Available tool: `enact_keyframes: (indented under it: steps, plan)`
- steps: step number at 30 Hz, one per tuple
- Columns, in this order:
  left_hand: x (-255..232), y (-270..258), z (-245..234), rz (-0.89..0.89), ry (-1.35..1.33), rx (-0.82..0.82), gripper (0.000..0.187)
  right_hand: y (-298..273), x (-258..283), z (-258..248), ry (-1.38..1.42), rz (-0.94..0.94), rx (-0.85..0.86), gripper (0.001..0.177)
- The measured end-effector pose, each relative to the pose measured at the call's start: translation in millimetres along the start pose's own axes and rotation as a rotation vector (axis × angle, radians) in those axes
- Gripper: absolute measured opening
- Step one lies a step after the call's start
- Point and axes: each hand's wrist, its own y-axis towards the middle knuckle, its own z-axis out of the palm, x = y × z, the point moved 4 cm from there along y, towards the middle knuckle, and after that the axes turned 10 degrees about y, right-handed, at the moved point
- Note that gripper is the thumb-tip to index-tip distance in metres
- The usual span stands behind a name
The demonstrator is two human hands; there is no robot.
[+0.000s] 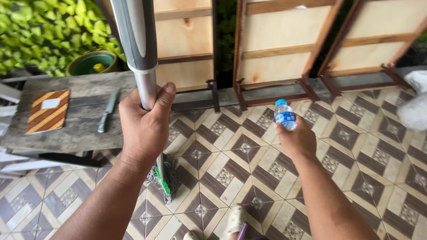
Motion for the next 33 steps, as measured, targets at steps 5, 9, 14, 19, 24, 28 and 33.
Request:
enact_keyframes:
  steps: [5,9,14,19,24,28,33]
  plan:
    - [-35.4,-16.5,83.5,0.075,0.108,0.031,0.044,8.0,-61.9,-51.7,0.179,0.100,-0.066,0.064]
    - [-77.3,-27.3,193.2,0.068,0.157,0.038,0.049,60.0,-140.0,-127.9,0.155,0.116,-0.104,0.060]
    - [-171.8,-58.8,361.4,0.187,0.154,0.142,0.030,120.8,-266.2,-256.1,0.154,0.187,-0.242,0.064]
    - [-252.0,-79.2,488.8,0.214,0.250,0.243,0.048,159.9,-347.1,-347.5,0.067,0.213,-0.138,0.067]
    - [-319.0,-98.7,597.5,0.255,0.101,0.390,0.046,180.8,-432.4,-416.7,0.109,0.330,-0.234,0.075]
    - [-347.0,-107.1,679.3,0.212,-0.075,0.540,0.043,179.8,-504.7,-455.4,0.125,0.396,-0.286,0.069]
    - [-398.0,-127.8,785.1,0.275,-0.259,0.695,0.042,156.6,-579.7,-516.8,0.250,0.684,-0.464,0.069]
